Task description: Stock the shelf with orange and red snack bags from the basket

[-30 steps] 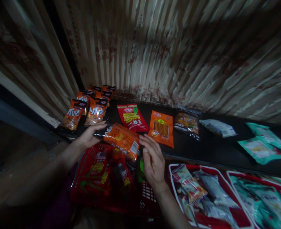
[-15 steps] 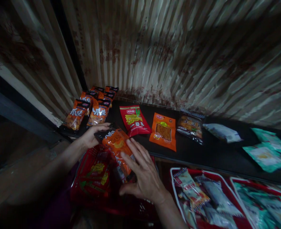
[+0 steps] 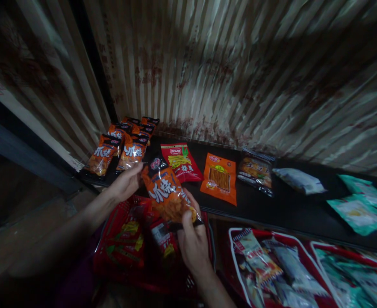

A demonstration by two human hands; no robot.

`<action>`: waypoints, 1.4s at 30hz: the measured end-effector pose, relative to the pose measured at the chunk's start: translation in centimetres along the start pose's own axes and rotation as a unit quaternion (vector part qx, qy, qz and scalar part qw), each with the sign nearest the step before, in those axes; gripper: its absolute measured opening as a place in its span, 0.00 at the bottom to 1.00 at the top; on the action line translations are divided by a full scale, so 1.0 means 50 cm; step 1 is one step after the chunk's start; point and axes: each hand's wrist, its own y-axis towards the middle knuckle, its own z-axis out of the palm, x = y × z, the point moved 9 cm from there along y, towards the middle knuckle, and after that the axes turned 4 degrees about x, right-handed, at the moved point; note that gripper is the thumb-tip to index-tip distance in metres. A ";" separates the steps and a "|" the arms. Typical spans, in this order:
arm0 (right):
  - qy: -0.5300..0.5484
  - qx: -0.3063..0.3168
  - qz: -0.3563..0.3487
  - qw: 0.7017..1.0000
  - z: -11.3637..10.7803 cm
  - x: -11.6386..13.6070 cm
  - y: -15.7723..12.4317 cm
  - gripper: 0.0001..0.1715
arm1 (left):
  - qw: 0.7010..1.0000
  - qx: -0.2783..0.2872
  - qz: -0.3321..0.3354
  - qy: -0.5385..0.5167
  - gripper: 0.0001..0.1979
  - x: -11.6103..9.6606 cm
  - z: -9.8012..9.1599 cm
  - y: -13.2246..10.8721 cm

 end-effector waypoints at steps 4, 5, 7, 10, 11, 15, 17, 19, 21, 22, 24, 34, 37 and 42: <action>0.131 0.025 0.104 0.986 0.044 -0.041 0.000 0.28 | 0.995 -0.092 0.026 -0.006 0.15 -0.005 -0.033 0.002; 0.140 0.036 0.120 0.982 0.052 -0.046 0.000 0.27 | 0.993 -0.111 0.031 -0.003 0.16 -0.006 -0.042 0.002; 0.139 0.047 0.148 0.978 0.056 -0.059 0.000 0.24 | 0.991 -0.129 0.037 0.011 0.17 -0.009 -0.052 0.005; 0.131 0.056 0.182 0.973 0.052 -0.080 -0.003 0.20 | 0.991 -0.127 0.034 0.034 0.16 -0.010 -0.059 0.010; 0.132 0.057 0.185 0.972 0.050 -0.085 -0.002 0.19 | 0.991 -0.126 0.036 0.035 0.16 -0.010 -0.060 0.010; 0.137 0.062 0.160 0.976 0.048 -0.082 0.008 0.20 | 0.993 -0.108 0.050 0.012 0.16 -0.012 -0.050 0.005; 0.137 0.056 0.144 0.978 0.045 -0.077 0.016 0.20 | 0.997 -0.075 0.027 0.001 0.15 0.000 -0.032 0.001; 0.142 0.044 0.130 0.980 0.040 -0.071 0.025 0.19 | 0.999 -0.033 -0.014 0.003 0.16 0.023 -0.008 -0.006; 0.149 0.034 0.117 0.981 0.038 -0.066 0.033 0.20 | 0.999 0.004 -0.044 0.012 0.17 0.046 0.014 -0.015; 0.152 0.028 0.112 0.982 0.037 -0.063 0.035 0.21 | 0.998 0.018 -0.051 0.016 0.19 0.057 0.024 -0.020; 0.154 0.016 0.107 0.982 0.034 -0.062 0.038 0.24 | 0.998 0.040 -0.051 0.022 0.21 0.073 0.039 -0.028; 0.027 -0.014 0.041 0.999 0.006 -0.037 0.046 0.25 | 0.994 0.073 -0.008 0.085 0.24 0.076 0.048 -0.044; 0.057 -0.047 -0.010 0.997 -0.013 0.005 0.057 0.24 | 0.989 0.087 -0.016 0.117 0.24 0.078 0.050 -0.053; 0.090 -0.088 0.004 0.992 -0.050 0.036 0.082 0.22 | 0.974 0.136 -0.043 0.176 0.27 0.103 0.061 -0.071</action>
